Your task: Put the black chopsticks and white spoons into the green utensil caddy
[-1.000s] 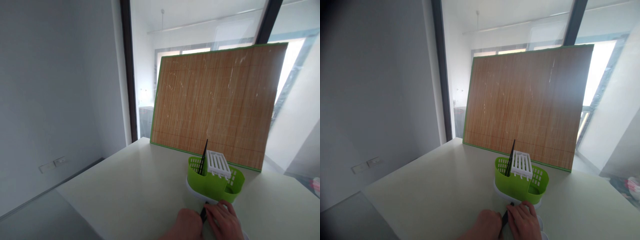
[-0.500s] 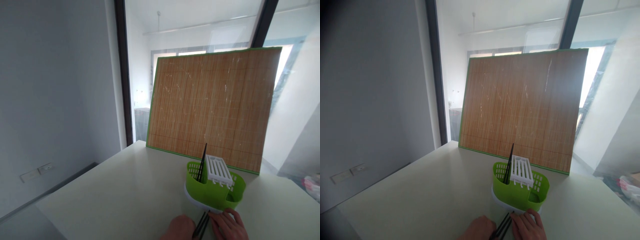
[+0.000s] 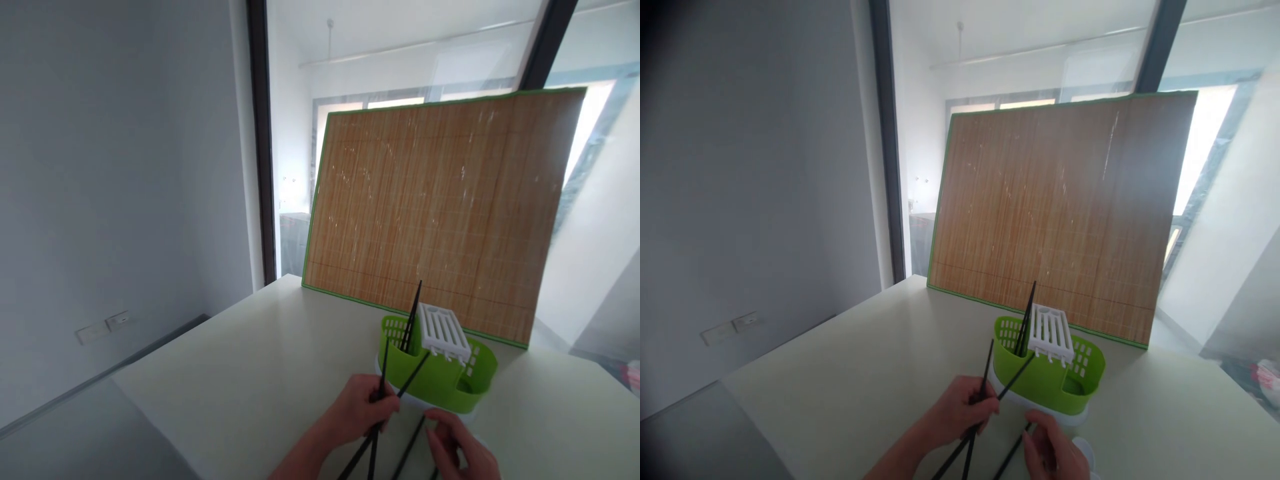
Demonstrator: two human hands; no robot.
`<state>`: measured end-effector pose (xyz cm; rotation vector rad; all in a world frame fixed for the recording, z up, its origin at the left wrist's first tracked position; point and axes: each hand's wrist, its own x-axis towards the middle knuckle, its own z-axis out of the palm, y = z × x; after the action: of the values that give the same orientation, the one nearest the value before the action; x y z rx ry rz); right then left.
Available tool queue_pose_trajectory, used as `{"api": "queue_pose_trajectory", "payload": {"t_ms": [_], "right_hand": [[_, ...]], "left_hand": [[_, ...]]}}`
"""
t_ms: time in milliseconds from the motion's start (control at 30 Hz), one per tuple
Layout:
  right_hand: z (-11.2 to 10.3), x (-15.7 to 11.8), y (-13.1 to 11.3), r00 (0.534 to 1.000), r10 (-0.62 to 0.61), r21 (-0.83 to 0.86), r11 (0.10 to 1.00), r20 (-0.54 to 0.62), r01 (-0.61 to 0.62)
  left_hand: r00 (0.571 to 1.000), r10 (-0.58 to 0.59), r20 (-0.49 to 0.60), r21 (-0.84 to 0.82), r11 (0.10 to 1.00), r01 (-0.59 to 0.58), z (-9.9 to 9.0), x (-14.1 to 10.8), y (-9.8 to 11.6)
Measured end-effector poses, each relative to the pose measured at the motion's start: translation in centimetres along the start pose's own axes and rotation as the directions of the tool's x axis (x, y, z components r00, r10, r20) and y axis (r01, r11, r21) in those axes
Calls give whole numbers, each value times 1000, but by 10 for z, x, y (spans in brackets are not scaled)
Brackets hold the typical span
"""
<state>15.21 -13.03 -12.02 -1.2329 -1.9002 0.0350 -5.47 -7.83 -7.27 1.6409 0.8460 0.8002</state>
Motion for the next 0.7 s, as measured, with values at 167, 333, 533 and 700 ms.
{"api": "queue_pose_trajectory", "payload": {"t_ms": [167, 333, 533, 700], "right_hand": [[22, 13, -30, 956, 76, 88, 991, 284, -105], [66, 17, -38, 893, 281, 281, 878, 351, -387], [71, 18, -42, 770, 277, 491, 636, 574, -595], [38, 37, -59, 818, 224, 484, 712, 530, -509]], "left_hand": [[989, 71, -132, -12, 997, -73, 2, -1, 2], [980, 85, -180, 155, 986, -57, 6, 9, -11], [974, 80, -211, 175, 984, -43, 8, 14, -20], [963, 177, -205, 149, 978, -148, 4, 1, 17]]}}
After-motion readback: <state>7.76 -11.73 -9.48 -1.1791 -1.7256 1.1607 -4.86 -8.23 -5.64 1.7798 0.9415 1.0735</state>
